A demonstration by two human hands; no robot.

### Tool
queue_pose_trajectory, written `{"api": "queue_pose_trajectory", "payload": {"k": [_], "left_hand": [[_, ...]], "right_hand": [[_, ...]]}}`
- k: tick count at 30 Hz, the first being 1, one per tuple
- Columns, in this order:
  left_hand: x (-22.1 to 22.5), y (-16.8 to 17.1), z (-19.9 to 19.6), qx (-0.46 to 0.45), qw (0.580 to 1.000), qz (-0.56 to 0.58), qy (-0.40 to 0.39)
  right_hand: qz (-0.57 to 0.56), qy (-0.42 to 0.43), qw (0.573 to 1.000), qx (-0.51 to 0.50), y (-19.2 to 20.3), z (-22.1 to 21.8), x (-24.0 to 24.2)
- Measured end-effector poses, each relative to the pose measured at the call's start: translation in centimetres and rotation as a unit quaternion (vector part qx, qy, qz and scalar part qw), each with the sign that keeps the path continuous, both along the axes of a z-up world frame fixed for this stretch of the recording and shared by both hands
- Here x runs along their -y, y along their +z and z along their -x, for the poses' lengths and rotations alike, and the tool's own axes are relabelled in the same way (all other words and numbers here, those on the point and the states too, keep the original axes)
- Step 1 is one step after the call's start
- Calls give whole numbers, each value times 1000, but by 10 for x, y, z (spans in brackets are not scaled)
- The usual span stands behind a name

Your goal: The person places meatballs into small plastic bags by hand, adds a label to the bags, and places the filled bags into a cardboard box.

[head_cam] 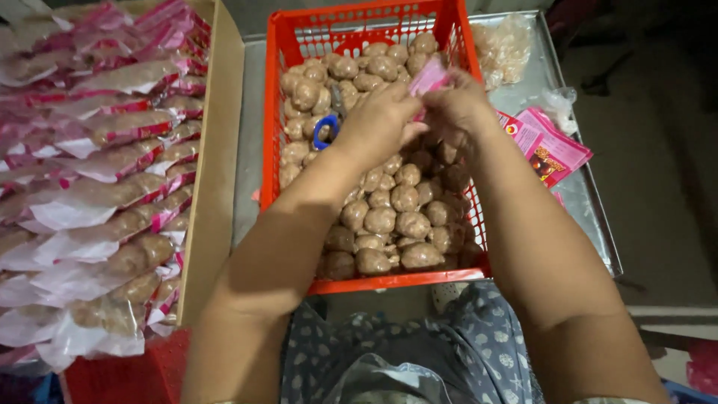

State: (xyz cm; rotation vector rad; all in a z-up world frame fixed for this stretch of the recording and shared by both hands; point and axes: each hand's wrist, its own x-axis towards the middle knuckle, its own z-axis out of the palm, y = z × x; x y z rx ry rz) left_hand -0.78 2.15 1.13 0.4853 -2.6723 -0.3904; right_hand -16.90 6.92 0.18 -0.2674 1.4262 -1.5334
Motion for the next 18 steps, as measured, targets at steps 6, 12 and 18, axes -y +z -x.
{"api": "queue_pose_trajectory", "payload": {"k": [6,12,18], "left_hand": [[14,10,-5,-97,960,-246,89],[16,15,-10,-108,938,-303,125],[34,-4,1,-208,929,-287,109]], "right_hand": [[119,-38,992,-27,-21,15,5],[110,100,965,-218,-24,6,2],[215,109,968,-66,-10,-4,-5]]}}
